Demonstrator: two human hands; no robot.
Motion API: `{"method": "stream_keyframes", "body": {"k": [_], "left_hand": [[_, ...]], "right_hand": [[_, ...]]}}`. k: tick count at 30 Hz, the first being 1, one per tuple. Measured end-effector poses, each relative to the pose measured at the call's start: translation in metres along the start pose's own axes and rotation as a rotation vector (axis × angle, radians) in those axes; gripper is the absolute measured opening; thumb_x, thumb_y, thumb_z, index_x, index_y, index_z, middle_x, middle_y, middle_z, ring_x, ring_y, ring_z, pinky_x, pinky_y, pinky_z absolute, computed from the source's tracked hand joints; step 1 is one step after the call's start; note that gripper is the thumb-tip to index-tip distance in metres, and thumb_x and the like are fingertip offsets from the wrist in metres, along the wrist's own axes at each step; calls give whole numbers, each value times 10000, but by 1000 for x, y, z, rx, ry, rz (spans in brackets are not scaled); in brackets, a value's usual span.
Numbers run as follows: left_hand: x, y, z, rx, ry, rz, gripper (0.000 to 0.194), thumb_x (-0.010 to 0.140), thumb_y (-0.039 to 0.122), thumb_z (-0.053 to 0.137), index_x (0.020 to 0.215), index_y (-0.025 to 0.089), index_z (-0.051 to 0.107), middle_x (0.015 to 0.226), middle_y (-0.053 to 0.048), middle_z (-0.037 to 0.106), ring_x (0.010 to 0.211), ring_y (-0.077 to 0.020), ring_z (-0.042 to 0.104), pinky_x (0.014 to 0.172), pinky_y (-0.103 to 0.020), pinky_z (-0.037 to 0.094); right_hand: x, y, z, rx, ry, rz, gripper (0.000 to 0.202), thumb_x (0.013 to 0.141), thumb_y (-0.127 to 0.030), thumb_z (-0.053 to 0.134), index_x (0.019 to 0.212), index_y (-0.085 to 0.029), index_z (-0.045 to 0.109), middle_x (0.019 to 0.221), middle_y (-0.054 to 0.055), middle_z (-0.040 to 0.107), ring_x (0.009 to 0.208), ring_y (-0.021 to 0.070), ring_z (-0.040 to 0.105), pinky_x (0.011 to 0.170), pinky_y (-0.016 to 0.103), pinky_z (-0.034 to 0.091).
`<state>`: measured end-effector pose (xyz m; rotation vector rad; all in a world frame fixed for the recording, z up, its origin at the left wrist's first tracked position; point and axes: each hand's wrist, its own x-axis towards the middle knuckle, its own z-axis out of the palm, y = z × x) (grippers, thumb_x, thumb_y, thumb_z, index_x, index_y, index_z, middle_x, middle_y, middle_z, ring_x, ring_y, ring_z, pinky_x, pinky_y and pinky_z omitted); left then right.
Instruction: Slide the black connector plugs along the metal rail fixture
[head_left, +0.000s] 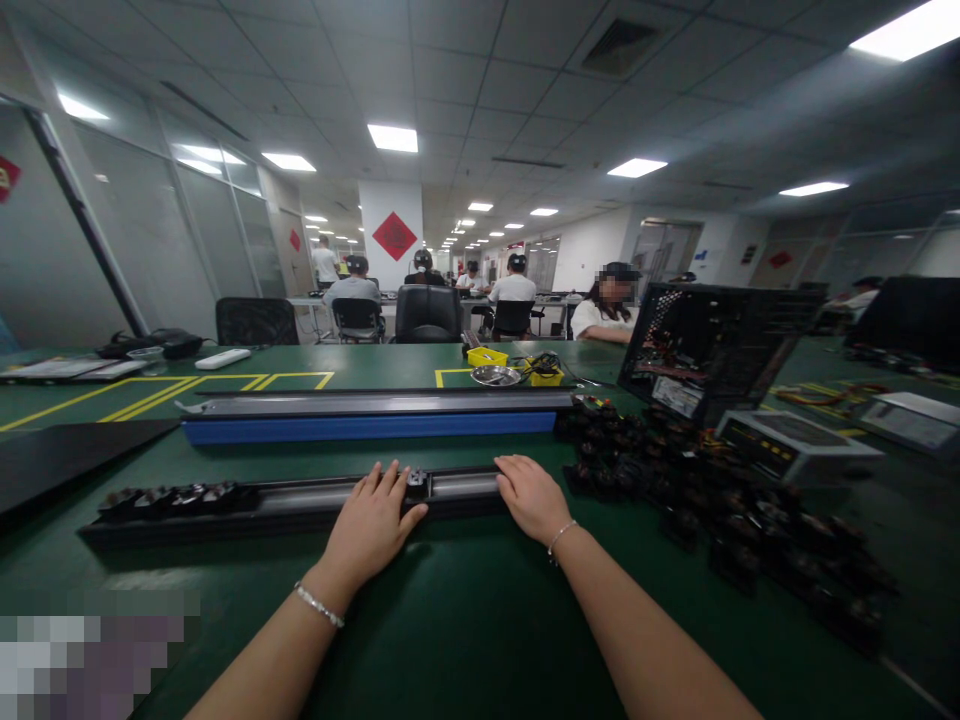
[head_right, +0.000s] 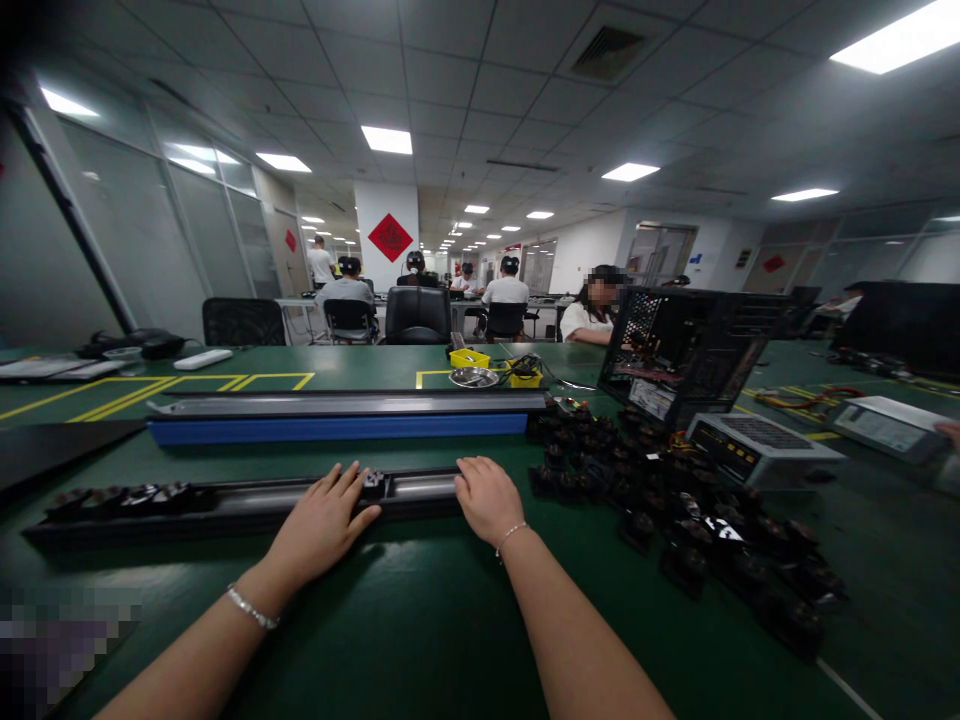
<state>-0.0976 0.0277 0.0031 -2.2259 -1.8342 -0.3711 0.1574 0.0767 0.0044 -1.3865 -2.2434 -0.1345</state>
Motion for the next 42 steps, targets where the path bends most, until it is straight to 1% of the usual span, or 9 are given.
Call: {"method": "stream_keyframes", "body": {"k": [4, 8, 11, 16, 20, 29, 34, 38, 42], "left_hand": [[-1, 1, 2, -2, 14, 13, 653, 823, 578, 291, 1310, 159, 408, 1382, -112, 395, 1294, -305, 294, 1018, -452, 304], [-1, 3, 2, 24, 34, 65, 573, 852, 467, 320, 1286, 109, 428, 1369, -132, 409, 1288, -284, 314, 1026, -435, 306], [-1, 4, 1, 32, 37, 87, 540, 857, 419, 326, 1257, 77, 448, 1359, -149, 417, 1283, -280, 324, 1022, -431, 319], [-1, 4, 2, 5, 61, 91, 504, 843, 387, 359, 1226, 76, 462, 1328, -161, 455, 1268, -273, 352, 1011, -428, 339], [-2, 6, 2, -45, 63, 121, 542, 824, 411, 389, 1262, 94, 418, 1328, -147, 460, 1277, -263, 340, 1021, -420, 330], [-3, 10, -4, -111, -18, 171, 520, 795, 445, 441, 1255, 203, 438, 1412, -80, 359, 1325, -258, 241, 1046, -445, 270], [-3, 11, -5, -103, -30, 164, 517, 794, 428, 452, 1280, 256, 420, 1420, -54, 350, 1324, -257, 244, 1043, -450, 263], [-3, 11, -6, -94, -23, 167, 545, 779, 428, 483, 1305, 329, 379, 1410, -43, 364, 1312, -264, 266, 1035, -462, 260], [-3, 13, -6, -78, -9, 155, 560, 772, 436, 492, 1311, 383, 347, 1399, -43, 371, 1294, -274, 287, 1022, -479, 260]], "right_hand": [[0, -1, -1, -3, 2, -4, 418, 898, -307, 301, 1187, -146, 556, 1195, 58, 576, 1134, 184, 468, 1021, 332, 314], [0, -1, -2, -4, 7, -10, 415, 899, -301, 303, 1182, -137, 559, 1194, 60, 577, 1132, 181, 469, 1027, 325, 306], [0, -1, -1, -5, 8, -11, 411, 899, -299, 305, 1179, -142, 562, 1191, 60, 579, 1129, 180, 473, 1024, 325, 310], [0, -1, -1, -13, -2, -11, 414, 898, -302, 303, 1187, -150, 556, 1194, 60, 576, 1132, 186, 471, 1014, 331, 320], [1, 0, 0, -15, -11, -9, 424, 899, -307, 295, 1190, -139, 553, 1198, 63, 573, 1136, 193, 467, 1020, 331, 311], [0, 1, 0, -6, -7, -8, 428, 900, -319, 283, 1190, -156, 553, 1203, 57, 570, 1139, 188, 465, 1015, 337, 320], [1, -2, -3, -2, -6, -4, 425, 898, -310, 288, 1184, -146, 555, 1194, 68, 575, 1135, 179, 468, 1016, 336, 315], [1, -3, -3, 9, -19, 12, 413, 890, -303, 302, 1183, -155, 554, 1200, 68, 572, 1142, 178, 463, 1001, 340, 320], [-1, -6, -3, 20, 6, 101, 370, 861, -313, 365, 1142, -197, 576, 1190, 53, 580, 1146, 203, 462, 1005, 407, 286]]}}
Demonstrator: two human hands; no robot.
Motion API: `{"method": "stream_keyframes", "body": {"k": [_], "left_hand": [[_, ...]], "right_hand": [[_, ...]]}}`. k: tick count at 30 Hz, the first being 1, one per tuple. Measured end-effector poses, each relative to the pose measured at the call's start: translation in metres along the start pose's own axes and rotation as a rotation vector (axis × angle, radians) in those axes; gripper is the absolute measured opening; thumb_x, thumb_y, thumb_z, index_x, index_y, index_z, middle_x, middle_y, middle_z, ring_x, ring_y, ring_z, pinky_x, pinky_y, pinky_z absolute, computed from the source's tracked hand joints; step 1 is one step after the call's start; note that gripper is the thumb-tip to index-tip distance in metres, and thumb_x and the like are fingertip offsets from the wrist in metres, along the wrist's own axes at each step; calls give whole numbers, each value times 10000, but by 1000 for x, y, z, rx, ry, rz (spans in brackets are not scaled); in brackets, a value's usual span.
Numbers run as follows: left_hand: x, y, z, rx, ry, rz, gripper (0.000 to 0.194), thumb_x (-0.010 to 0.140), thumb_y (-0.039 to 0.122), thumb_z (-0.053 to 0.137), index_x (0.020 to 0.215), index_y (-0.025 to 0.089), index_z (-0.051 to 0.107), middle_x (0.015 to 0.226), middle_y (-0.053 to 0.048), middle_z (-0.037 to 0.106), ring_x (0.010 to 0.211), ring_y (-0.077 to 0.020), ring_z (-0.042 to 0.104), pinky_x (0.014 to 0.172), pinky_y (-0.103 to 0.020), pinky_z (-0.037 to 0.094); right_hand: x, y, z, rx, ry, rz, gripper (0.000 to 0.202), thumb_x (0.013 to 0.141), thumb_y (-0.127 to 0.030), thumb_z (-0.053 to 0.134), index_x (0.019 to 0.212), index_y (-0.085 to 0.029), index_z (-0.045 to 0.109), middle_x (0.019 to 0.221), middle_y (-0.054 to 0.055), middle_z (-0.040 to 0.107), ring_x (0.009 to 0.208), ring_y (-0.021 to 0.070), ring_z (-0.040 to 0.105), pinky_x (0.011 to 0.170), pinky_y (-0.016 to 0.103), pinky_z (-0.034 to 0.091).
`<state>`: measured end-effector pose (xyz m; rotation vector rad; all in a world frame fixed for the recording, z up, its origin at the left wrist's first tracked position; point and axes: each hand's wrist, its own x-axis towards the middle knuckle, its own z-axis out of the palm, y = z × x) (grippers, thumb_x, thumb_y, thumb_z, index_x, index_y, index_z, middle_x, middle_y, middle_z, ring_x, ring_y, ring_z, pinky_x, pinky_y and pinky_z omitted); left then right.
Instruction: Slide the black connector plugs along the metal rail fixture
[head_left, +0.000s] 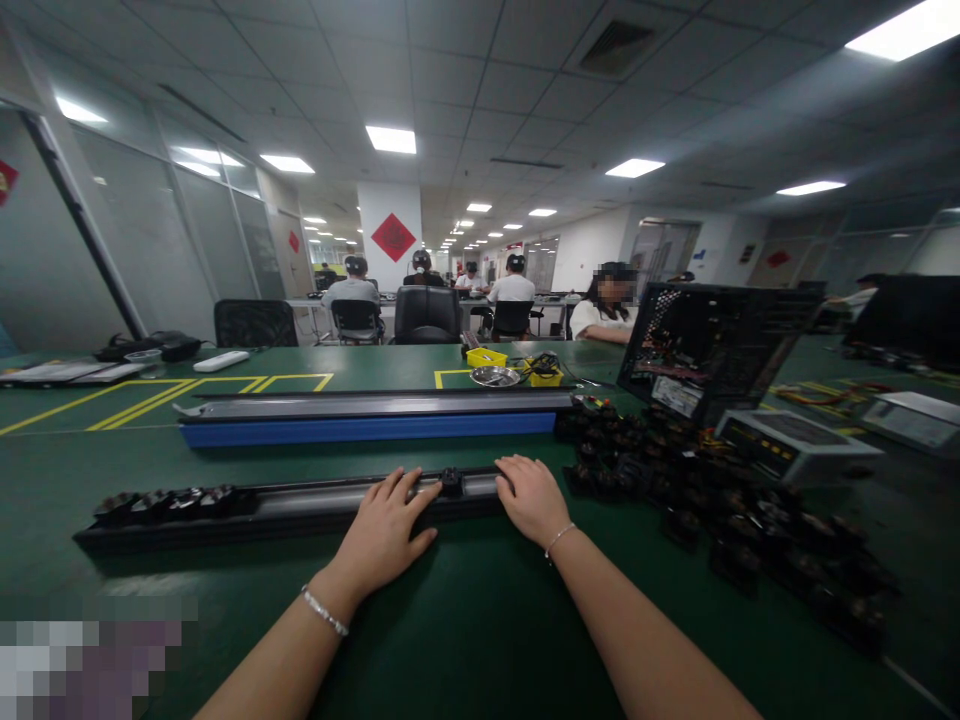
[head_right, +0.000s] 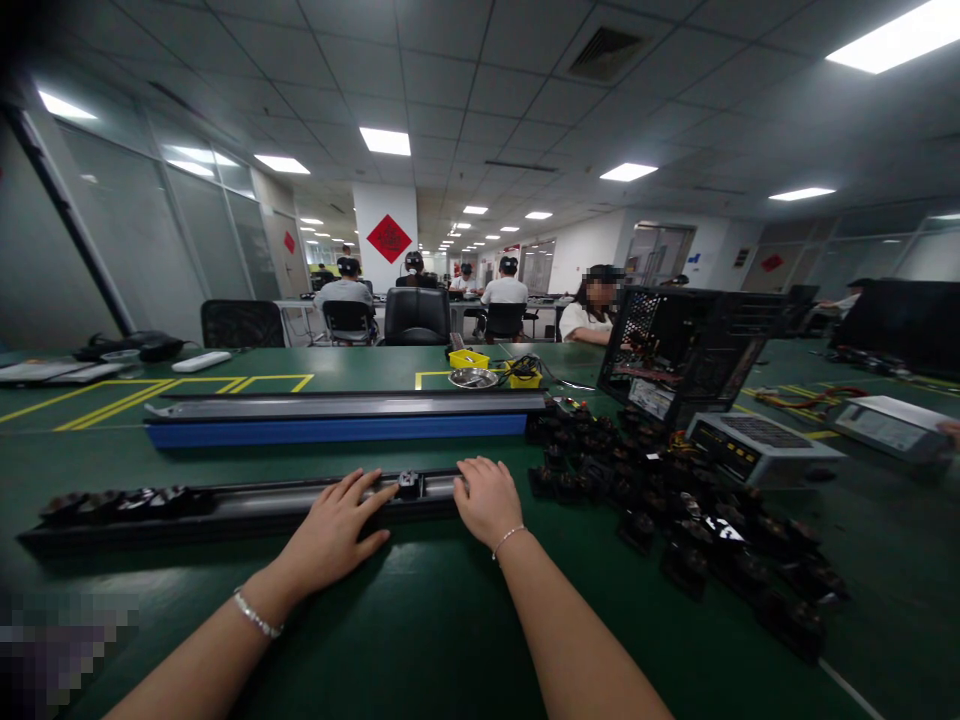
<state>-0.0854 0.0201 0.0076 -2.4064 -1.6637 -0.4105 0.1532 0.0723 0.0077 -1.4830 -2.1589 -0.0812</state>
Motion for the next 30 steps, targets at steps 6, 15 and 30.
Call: {"method": "stream_keyframes", "body": {"k": [6, 15, 30], "left_hand": [[3, 4, -2, 12, 14, -19, 561, 748, 440, 521, 1289, 404, 375, 1355, -57, 397, 1262, -291, 304, 986, -477, 293], [6, 8, -6, 10, 0, -28, 561, 722, 438, 546, 1265, 409, 407, 1329, -54, 407, 1235, -293, 324, 986, -477, 269], [8, 15, -7, 27, -4, -58, 590, 675, 486, 575, 1242, 406, 434, 1320, -68, 416, 1227, -308, 338, 1015, -521, 199]], "right_hand": [[-4, -28, -2, 48, 83, 36, 369, 862, -306, 370, 1155, -178, 555, 1172, 66, 588, 1137, 204, 466, 1025, 412, 233], [-6, -60, 3, 113, -7, -29, 400, 868, -351, 390, 1235, -225, 487, 1199, 50, 572, 1154, 207, 451, 1002, 377, 263], [3, -66, 11, 144, 78, 140, 326, 835, -415, 464, 1068, -225, 590, 1076, 49, 629, 1032, 198, 526, 912, 325, 327]]}}
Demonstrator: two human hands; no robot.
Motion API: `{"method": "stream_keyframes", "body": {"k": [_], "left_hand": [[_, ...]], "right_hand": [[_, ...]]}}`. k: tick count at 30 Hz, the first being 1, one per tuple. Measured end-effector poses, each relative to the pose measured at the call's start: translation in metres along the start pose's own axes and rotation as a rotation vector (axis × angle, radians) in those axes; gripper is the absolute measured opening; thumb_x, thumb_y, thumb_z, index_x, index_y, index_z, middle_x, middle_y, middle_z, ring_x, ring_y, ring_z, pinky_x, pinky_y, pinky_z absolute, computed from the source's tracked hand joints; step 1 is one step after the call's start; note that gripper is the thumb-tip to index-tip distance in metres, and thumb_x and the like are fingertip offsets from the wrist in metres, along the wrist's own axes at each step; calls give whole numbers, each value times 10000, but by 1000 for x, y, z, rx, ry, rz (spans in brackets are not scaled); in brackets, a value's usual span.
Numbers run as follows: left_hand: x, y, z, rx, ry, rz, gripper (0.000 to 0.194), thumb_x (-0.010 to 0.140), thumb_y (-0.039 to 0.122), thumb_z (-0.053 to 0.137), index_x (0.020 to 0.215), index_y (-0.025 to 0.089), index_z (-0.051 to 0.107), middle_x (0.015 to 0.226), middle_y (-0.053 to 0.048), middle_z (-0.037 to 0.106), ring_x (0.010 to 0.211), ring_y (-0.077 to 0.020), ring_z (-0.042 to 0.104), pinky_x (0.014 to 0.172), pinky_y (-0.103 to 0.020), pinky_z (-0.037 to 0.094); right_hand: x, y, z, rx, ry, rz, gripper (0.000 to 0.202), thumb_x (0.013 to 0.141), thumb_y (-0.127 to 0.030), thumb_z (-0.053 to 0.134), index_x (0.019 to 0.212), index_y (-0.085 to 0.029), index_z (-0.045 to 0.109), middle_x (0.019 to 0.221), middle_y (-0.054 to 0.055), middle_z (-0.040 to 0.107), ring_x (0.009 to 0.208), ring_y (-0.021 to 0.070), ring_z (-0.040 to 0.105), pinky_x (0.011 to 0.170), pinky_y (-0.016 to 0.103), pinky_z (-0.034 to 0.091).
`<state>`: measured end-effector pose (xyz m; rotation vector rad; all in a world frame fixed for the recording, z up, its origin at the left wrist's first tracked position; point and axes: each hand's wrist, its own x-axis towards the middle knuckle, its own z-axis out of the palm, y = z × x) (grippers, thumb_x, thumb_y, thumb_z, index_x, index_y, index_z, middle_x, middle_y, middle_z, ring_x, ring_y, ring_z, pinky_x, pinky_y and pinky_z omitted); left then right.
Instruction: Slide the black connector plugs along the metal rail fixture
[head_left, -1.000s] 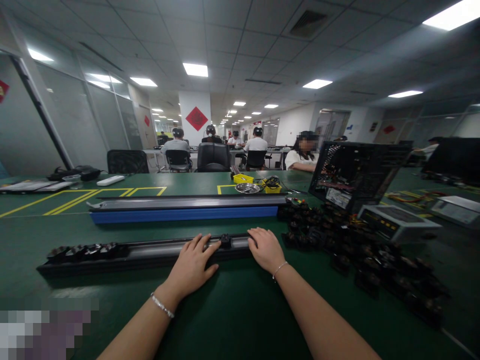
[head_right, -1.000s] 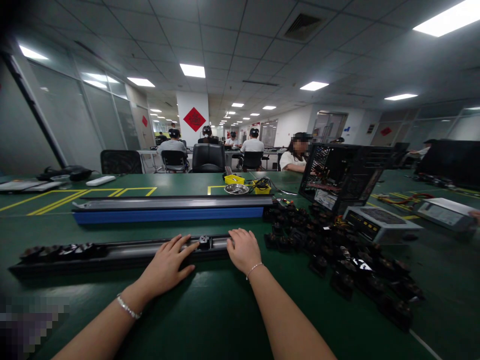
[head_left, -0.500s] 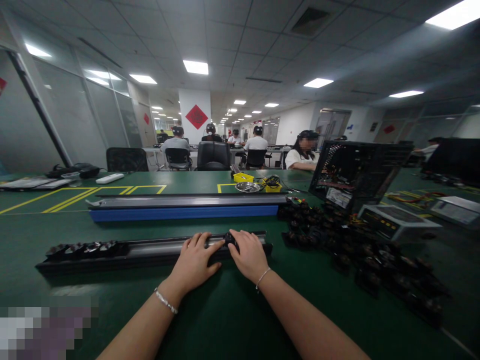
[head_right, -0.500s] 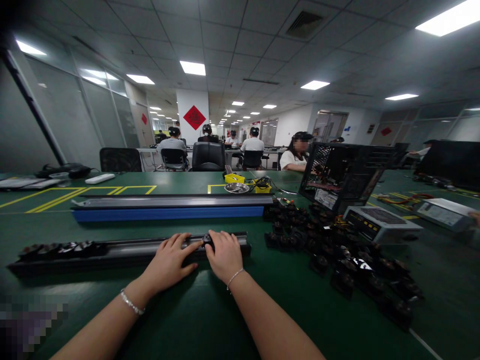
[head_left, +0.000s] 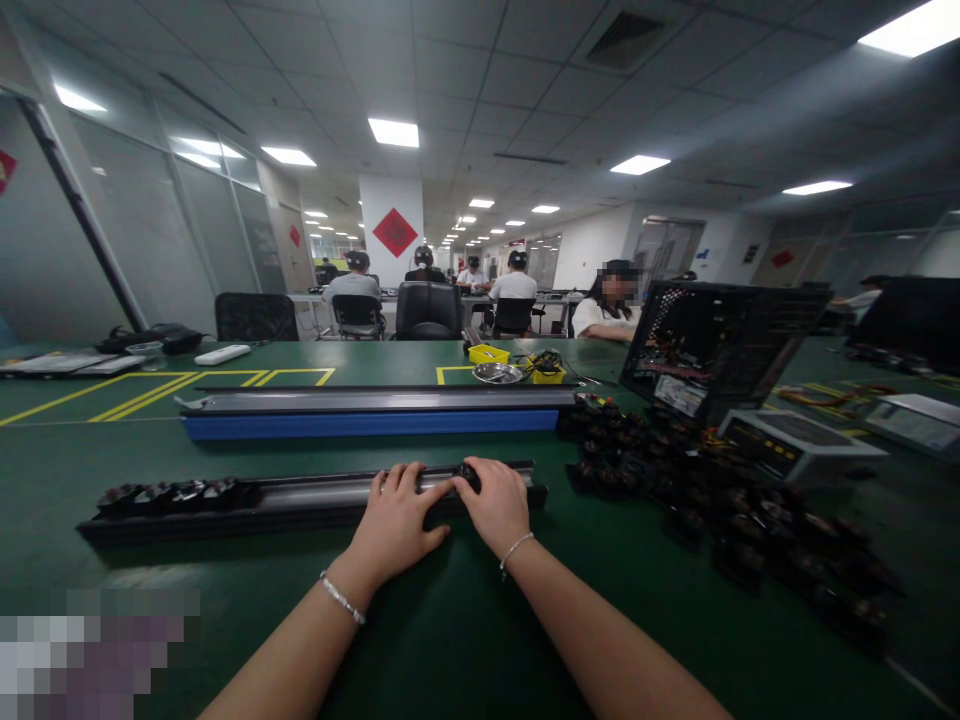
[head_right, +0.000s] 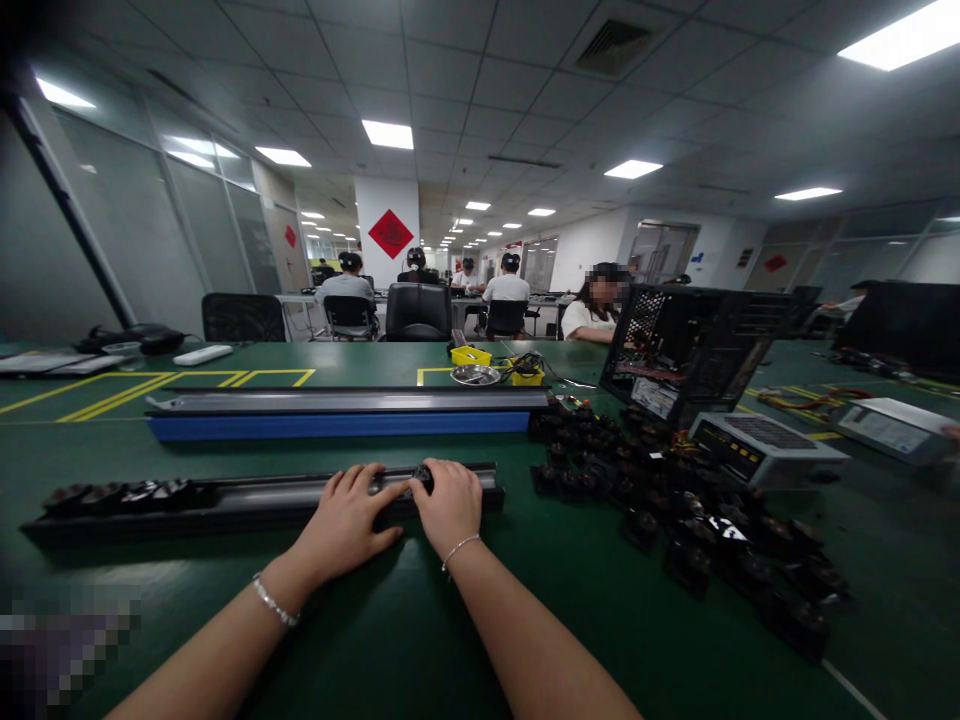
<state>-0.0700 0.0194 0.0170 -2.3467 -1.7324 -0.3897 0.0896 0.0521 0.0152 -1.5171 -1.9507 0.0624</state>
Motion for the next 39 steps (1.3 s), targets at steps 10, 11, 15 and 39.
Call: {"method": "stream_keyframes", "body": {"k": [10, 11, 15, 39], "left_hand": [[0, 2, 5, 23, 31, -25, 646, 696, 479, 538, 1302, 314, 384, 1331, -97, 418, 1239, -313, 322, 1029, -513, 181], [0, 2, 6, 24, 32, -28, 645, 699, 477, 533, 1301, 297, 388, 1330, -100, 421, 1238, -313, 324, 1031, -510, 179], [0, 3, 8, 27, 42, -38, 630, 706, 470, 517, 1286, 248, 411, 1326, -104, 430, 1231, -308, 331, 1038, -500, 175], [1, 4, 6, 29, 65, -60, 548, 740, 404, 496, 1267, 272, 429, 1297, -72, 445, 1199, -271, 352, 1008, -432, 245]], "right_hand": [[-1, 4, 0, -53, 24, 0, 272, 833, -334, 443, 1027, -204, 583, 1038, 66, 630, 1000, 197, 530, 883, 320, 341], [-1, 5, 0, -56, 30, -2, 265, 831, -330, 441, 1016, -206, 585, 1029, 65, 632, 992, 197, 531, 882, 322, 339], [-1, 6, -1, -73, 52, -2, 241, 826, -320, 440, 975, -205, 590, 990, 65, 637, 969, 202, 534, 879, 335, 327], [2, 10, -5, -109, 95, 70, 144, 768, -269, 492, 851, -192, 580, 863, 42, 638, 892, 194, 532, 829, 313, 298]]}}
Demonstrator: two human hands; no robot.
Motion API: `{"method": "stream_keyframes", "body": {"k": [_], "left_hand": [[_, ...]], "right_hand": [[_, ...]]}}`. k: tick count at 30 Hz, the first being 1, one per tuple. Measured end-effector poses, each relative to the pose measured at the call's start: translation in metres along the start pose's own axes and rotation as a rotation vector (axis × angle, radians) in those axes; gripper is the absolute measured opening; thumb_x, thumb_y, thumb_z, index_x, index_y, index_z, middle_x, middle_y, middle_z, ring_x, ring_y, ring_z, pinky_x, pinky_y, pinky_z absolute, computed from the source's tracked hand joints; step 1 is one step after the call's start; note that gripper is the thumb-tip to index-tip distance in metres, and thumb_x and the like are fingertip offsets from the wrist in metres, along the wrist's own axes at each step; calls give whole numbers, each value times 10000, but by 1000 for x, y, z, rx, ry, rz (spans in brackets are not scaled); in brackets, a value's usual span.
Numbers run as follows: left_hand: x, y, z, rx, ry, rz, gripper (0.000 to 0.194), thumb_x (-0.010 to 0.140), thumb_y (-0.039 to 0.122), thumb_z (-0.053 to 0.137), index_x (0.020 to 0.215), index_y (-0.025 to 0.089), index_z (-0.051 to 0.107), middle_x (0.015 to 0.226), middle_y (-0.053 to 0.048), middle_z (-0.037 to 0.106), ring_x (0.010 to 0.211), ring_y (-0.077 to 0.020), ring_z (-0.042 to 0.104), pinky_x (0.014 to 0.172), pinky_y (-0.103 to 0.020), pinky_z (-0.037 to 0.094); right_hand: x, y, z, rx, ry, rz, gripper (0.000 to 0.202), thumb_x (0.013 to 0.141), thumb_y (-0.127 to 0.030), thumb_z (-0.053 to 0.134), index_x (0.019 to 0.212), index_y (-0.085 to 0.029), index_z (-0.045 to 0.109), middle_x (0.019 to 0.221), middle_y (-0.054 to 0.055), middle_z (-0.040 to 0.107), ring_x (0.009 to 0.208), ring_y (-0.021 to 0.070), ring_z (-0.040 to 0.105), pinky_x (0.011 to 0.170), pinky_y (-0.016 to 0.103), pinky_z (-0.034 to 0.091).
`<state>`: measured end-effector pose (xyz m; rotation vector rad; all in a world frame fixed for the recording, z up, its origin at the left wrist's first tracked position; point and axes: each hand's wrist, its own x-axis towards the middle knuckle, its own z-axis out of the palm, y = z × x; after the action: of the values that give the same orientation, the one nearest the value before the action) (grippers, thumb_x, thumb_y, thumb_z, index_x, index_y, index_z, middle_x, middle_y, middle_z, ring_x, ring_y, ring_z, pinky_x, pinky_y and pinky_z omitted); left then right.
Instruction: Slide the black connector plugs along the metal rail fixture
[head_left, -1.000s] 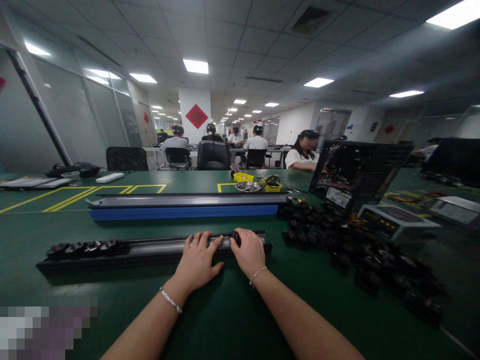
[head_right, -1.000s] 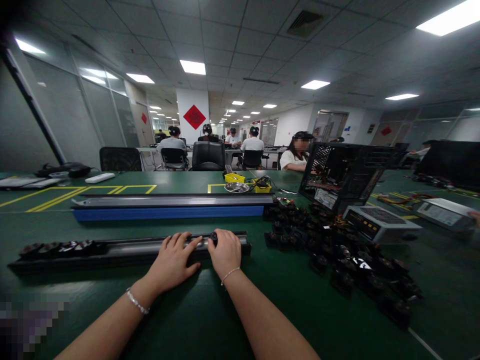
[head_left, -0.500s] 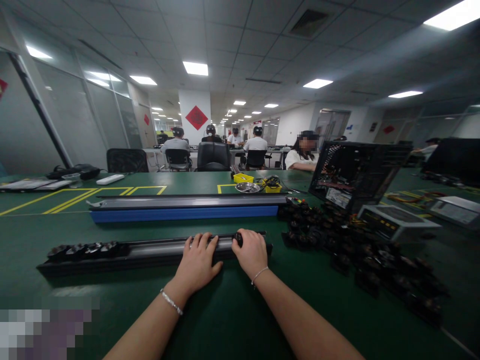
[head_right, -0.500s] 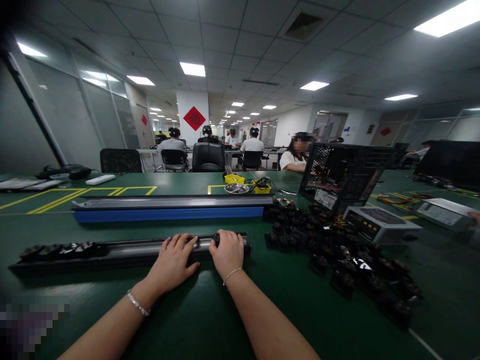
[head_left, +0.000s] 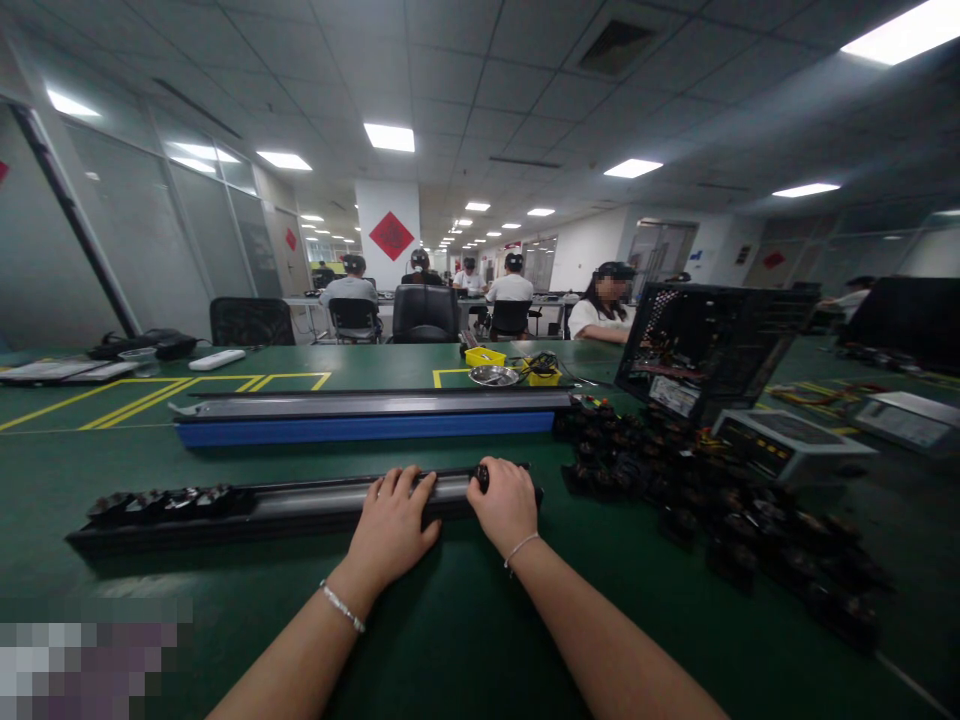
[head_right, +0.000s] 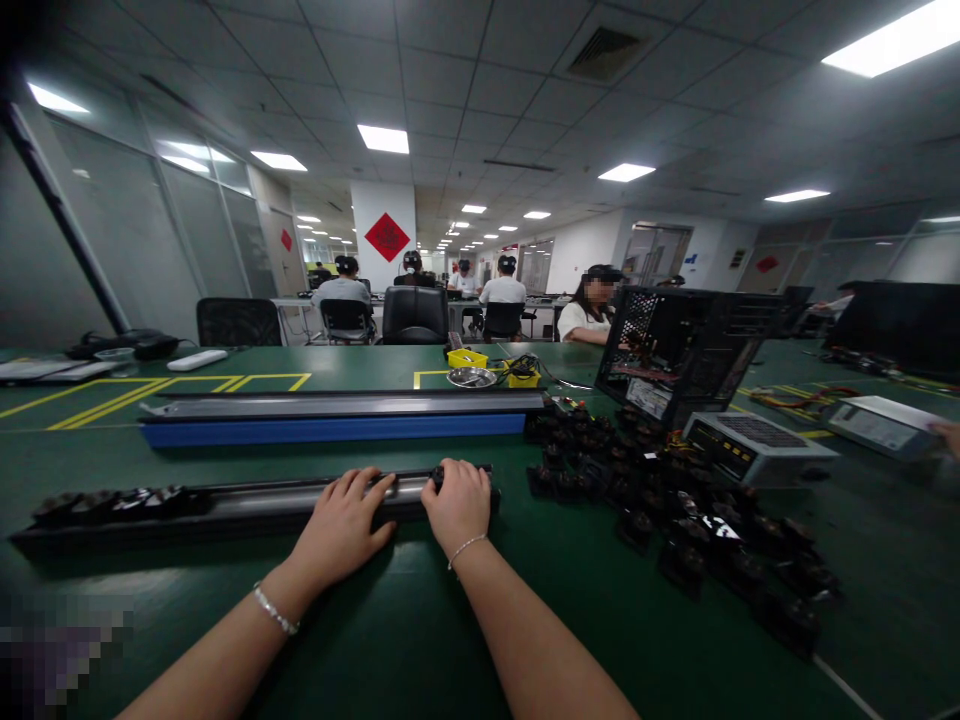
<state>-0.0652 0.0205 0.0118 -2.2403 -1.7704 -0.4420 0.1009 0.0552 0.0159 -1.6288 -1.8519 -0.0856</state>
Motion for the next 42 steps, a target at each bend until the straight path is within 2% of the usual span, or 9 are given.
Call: {"method": "stream_keyframes", "body": {"k": [8, 26, 42], "left_hand": [[0, -1, 0, -1, 6, 4, 547, 740, 389, 502, 1268, 271, 427, 1291, -66, 451, 1191, -267, 362, 1009, -430, 245], [-1, -1, 3, 14, 43, 19, 532, 743, 377, 495, 1261, 271, 435, 1276, -69, 467, 1190, -266, 370, 1004, -436, 254], [-1, -1, 0, -4, 7, 5, 531, 750, 375, 487, 1268, 275, 429, 1298, -69, 452, 1208, -263, 356, 1020, -439, 226]], "right_hand": [[0, 1, -1, 3, 23, 12, 134, 759, -257, 487, 834, -193, 577, 854, 42, 640, 895, 194, 530, 878, 326, 274], [1, 4, 0, 4, 15, 28, 146, 751, -249, 486, 848, -186, 576, 868, 56, 639, 901, 196, 536, 868, 322, 287], [1, 12, -6, -8, 32, 67, 152, 735, -242, 486, 839, -185, 580, 867, 56, 641, 906, 198, 523, 862, 321, 302]]}}
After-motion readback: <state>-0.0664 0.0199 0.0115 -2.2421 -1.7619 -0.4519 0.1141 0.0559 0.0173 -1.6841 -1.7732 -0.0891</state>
